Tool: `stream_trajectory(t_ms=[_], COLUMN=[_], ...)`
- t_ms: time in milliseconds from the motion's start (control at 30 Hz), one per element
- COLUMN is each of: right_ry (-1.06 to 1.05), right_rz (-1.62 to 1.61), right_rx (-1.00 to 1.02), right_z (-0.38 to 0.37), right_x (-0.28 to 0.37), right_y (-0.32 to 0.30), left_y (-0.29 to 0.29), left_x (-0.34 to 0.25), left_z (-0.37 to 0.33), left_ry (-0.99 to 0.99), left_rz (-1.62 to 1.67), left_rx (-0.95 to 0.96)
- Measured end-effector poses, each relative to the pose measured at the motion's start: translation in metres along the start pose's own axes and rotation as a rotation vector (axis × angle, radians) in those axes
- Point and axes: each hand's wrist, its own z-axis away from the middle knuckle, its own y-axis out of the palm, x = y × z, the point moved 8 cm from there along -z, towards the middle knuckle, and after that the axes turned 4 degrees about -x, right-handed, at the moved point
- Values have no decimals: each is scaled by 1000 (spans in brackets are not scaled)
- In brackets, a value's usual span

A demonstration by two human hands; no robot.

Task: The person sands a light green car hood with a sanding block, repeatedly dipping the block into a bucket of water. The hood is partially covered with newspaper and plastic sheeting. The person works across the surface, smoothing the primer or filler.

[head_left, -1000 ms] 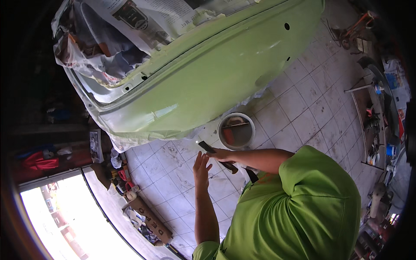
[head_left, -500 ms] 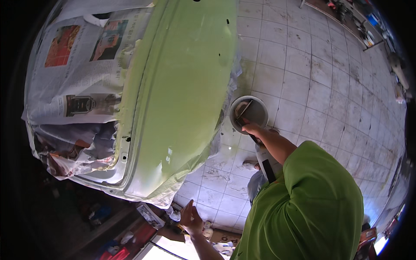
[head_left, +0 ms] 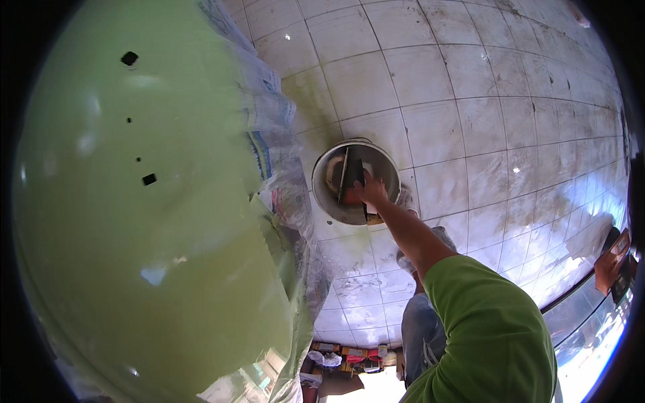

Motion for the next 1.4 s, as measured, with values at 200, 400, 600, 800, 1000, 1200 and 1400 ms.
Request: stream_trajectory(t_ms=[200,400,600,800,1000,1200,1400], right_ry=[-214,-177,-202,-763,-813,-871,-835], right_rz=[33,105,-452,-829,-779,-702,-774], right_rx=[-309,-72,-245,-252,-451,-445,-543], right_z=[-121,-145,102,405,529,540,308], right_x=[-36,-41,81,278,314,308,409], right_y=[30,46,-35,-135,-135,-130,-230], left_y=[62,71,-4,-15,-39,-44,-43], left_x=[-40,-58,-48,-16,0,-3,-19], left_z=[-58,-83,-34,-15,-101,-146,-155], left_ry=[10,94,191,21,305,420,439], left_rz=[-55,-75,-131,-57,177,96,34], left_rx=[55,42,-106,-184,-199,-89,-45])
